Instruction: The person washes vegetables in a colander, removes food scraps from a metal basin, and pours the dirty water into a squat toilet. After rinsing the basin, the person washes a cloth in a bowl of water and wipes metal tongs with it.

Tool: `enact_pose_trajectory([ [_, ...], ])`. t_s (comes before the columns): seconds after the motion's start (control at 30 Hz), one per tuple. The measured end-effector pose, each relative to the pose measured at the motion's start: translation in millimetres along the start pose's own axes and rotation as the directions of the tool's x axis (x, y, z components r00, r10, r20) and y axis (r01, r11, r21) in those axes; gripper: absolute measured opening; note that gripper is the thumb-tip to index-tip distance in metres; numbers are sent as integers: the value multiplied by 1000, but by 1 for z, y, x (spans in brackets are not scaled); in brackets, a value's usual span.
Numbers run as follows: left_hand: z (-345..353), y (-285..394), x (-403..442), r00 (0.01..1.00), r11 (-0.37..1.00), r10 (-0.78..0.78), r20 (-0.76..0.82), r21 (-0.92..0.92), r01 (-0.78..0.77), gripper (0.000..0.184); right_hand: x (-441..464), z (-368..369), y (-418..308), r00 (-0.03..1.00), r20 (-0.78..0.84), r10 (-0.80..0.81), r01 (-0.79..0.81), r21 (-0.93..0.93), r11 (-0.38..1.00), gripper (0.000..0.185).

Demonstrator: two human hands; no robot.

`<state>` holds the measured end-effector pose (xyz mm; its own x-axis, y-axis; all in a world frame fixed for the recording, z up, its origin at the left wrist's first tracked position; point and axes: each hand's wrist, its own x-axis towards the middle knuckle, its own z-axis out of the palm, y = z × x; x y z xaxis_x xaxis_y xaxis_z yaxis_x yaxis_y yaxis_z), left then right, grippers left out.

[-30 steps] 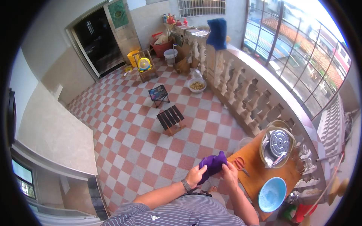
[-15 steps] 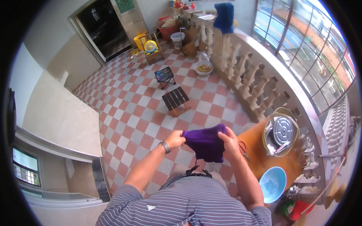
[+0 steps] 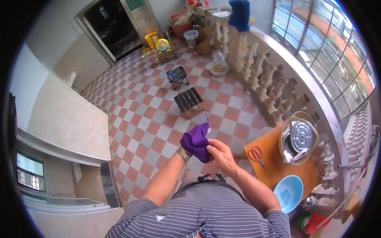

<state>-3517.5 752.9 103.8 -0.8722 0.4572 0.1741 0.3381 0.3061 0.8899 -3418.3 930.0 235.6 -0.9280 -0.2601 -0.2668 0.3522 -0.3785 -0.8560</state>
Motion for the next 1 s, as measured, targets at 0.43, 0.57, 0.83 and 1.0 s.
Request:
enact_pose_trajectory([
  [0.43,28,47,1,949,917,224,221,283,-282,53,16,-40,21,992,-51,112,-63,-993,100,33],
  [0.57,39,151,8,875,961,252,414,-213,-177,40,43,-46,31,826,192,530,288,-952,-103,24],
  [0.83,38,129,4,928,662,-24,372,-690,294,30,-5,-52,-47,892,338,300,-200,-299,933,20],
  [1.0,63,144,6,912,290,-289,292,-881,374,33,13,-33,-18,979,-76,189,-181,100,978,19],
])
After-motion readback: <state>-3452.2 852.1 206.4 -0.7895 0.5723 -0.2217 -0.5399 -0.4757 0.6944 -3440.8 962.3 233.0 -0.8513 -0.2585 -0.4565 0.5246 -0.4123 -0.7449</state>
